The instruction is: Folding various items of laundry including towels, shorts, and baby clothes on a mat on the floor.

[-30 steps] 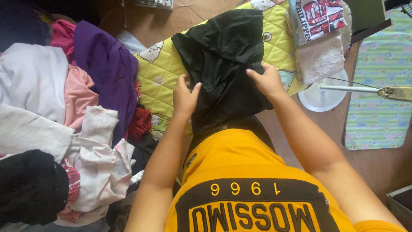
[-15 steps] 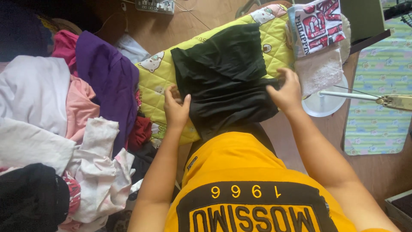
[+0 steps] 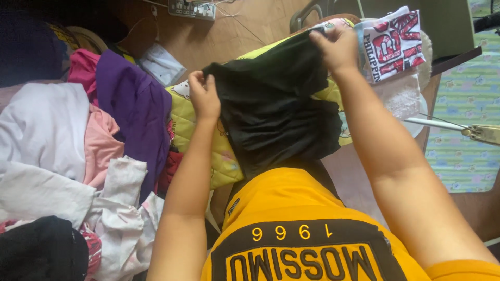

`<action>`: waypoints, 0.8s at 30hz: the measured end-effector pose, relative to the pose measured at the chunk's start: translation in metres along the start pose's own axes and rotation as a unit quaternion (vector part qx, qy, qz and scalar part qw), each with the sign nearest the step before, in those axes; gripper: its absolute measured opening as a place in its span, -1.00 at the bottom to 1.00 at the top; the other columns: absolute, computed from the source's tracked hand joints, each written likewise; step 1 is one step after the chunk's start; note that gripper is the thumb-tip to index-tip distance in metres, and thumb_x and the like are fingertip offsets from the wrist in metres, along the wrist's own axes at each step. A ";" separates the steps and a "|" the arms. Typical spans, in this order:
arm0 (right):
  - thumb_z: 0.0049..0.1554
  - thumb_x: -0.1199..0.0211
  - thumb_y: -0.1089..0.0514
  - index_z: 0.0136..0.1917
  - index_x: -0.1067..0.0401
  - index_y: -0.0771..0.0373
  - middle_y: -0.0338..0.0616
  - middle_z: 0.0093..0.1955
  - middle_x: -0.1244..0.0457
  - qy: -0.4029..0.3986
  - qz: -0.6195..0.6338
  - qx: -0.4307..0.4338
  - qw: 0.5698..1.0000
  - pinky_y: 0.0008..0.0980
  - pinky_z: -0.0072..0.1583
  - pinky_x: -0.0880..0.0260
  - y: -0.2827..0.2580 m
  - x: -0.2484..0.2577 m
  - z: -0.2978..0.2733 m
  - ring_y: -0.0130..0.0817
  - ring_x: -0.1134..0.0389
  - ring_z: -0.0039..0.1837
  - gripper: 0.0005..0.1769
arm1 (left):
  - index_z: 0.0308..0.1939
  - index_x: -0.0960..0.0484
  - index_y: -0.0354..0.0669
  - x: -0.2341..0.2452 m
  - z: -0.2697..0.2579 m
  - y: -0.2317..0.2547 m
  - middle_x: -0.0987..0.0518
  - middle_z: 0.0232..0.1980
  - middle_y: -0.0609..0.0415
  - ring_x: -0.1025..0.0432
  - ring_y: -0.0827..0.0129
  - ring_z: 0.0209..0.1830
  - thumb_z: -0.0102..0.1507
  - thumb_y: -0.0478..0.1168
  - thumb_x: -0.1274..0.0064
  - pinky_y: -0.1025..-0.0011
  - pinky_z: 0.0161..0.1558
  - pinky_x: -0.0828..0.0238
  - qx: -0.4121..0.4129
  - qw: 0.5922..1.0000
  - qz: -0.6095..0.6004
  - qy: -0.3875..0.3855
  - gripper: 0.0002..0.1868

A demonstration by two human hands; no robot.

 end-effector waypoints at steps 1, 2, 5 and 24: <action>0.14 -0.56 0.03 -0.10 -0.50 0.38 -0.26 -0.23 -0.35 -0.001 0.000 -0.001 1.000 -0.43 -0.12 -0.36 -0.006 0.000 0.004 -0.47 -0.35 -0.19 -0.62 | 0.06 -0.43 -0.27 0.001 0.004 -0.006 -0.60 -0.13 -0.05 -0.51 0.21 -0.16 0.41 -0.27 -0.11 0.32 -0.10 -0.49 0.001 1.000 0.001 0.000 -0.77; 0.14 -0.55 0.08 -0.07 -0.49 0.35 -0.29 -0.23 -0.35 0.000 0.040 -0.020 0.999 -0.49 -0.14 -0.36 -0.009 0.001 0.008 -0.53 -0.33 -0.20 -0.67 | 0.07 -0.40 -0.27 0.003 0.008 -0.012 -0.60 -0.14 -0.04 -0.52 0.25 -0.17 0.42 -0.29 -0.08 0.33 -0.09 -0.48 0.010 1.000 0.006 -0.001 -0.78; 0.16 -0.52 0.17 0.02 -0.50 0.30 -0.33 -0.19 -0.35 0.009 0.097 -0.028 0.995 -0.58 -0.12 -0.37 0.002 -0.006 0.028 -0.61 -0.33 -0.19 -0.74 | 0.14 -0.33 -0.26 0.004 0.016 -0.016 -0.62 -0.12 -0.03 -0.55 0.31 -0.14 0.42 -0.33 -0.03 0.35 -0.03 -0.48 0.004 1.000 -0.001 -0.003 -0.73; 0.29 -0.51 0.11 0.04 -0.54 0.37 -0.04 0.00 -0.48 0.039 0.008 0.112 0.993 -0.33 0.14 -0.48 -0.008 -0.014 0.027 -0.33 -0.51 0.05 -0.72 | 0.55 -0.14 -0.15 0.026 0.006 0.009 -0.57 0.26 -0.13 -0.55 0.19 0.24 0.29 -0.43 -0.20 0.31 0.31 -0.52 -0.003 0.993 -0.121 -0.001 -0.19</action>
Point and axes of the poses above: each hand's wrist, its own z-axis towards the middle knuckle, its own x-axis out of the back of the hand, y = z × x, the point moved 7 cm from there along z, towards the middle knuckle
